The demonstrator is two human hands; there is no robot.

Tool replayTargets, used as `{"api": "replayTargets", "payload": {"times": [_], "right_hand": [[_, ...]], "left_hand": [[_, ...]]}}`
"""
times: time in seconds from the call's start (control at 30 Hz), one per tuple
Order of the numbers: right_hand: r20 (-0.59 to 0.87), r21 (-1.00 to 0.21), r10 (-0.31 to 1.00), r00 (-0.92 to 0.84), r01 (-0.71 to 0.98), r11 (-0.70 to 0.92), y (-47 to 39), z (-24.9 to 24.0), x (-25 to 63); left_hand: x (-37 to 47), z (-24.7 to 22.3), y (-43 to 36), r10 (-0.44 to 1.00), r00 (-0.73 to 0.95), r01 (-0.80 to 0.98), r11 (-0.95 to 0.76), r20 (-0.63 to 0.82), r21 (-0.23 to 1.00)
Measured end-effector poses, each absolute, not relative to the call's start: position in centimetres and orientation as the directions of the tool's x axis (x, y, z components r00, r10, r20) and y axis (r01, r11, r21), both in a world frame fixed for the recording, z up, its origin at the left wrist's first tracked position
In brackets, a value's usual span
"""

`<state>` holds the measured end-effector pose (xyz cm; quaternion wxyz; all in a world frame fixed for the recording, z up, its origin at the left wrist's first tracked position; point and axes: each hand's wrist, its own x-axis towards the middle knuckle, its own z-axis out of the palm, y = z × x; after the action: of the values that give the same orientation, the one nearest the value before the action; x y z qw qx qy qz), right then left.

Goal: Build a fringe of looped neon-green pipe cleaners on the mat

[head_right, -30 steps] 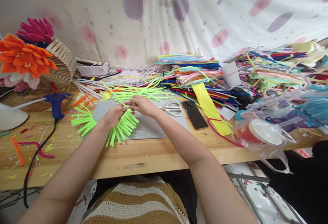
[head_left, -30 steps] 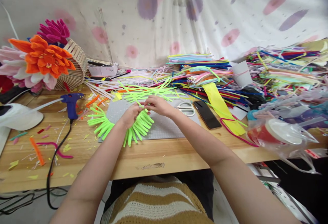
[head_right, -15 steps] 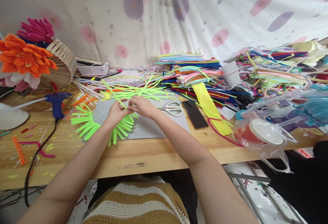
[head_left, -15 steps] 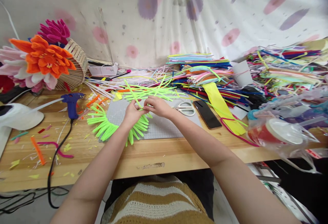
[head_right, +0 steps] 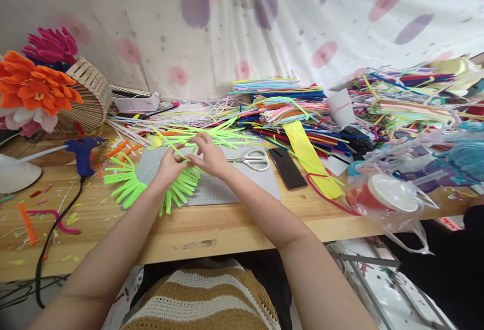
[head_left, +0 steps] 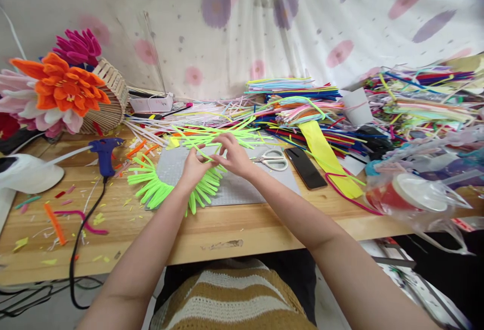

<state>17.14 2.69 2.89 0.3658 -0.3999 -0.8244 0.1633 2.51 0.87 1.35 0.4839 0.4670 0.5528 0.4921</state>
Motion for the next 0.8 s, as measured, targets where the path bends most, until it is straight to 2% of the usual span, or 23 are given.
{"api": "replayTargets", "payload": {"times": [0.07,0.13,0.17,0.23,0.33,0.43,0.6,0.73,0.8], "right_hand": [[0.537,-0.665,0.816,-0.212,0.489,0.565,2.2,2.7,17.5],[0.517,-0.745,0.852,-0.084,0.447,0.496,2.2,2.4,17.7],[0.479,-0.772,0.872,-0.102,0.424,0.474,2.2,2.3,17.8],[0.397,-0.788,0.873,-0.282,0.382,0.482,2.6,2.2,17.6],[0.355,-0.710,0.731,-0.582,0.341,0.616,3.3,2.7,17.0],[0.363,-0.564,0.610,-0.704,0.355,0.745,3.7,3.5,16.4],[0.285,-0.388,0.562,-0.776,0.443,0.808,3.7,4.8,16.6],[0.215,-0.341,0.594,-0.775,0.511,0.789,3.5,5.4,17.1],[0.182,-0.337,0.642,-0.745,0.566,0.753,3.4,5.4,17.1]], "left_hand": [[1.9,1.5,0.8,0.988,-0.020,-0.104,0.147,-0.150,0.984],[1.3,1.7,0.8,0.975,0.063,-0.189,0.222,-0.214,0.957],[1.1,1.8,0.8,0.966,0.105,-0.208,0.253,-0.236,0.945],[0.8,1.9,0.8,0.950,0.197,-0.207,0.283,-0.243,0.937],[0.9,2.1,0.7,0.942,0.288,-0.207,0.239,-0.174,0.949],[1.0,2.0,0.5,0.944,0.287,-0.248,0.240,-0.166,0.939],[0.2,1.4,0.4,0.932,0.263,-0.234,0.311,-0.248,0.921],[0.1,1.0,0.6,0.954,0.244,-0.211,0.229,-0.176,0.950],[0.4,0.7,0.8,0.974,0.182,-0.186,0.170,-0.136,0.968]]}}
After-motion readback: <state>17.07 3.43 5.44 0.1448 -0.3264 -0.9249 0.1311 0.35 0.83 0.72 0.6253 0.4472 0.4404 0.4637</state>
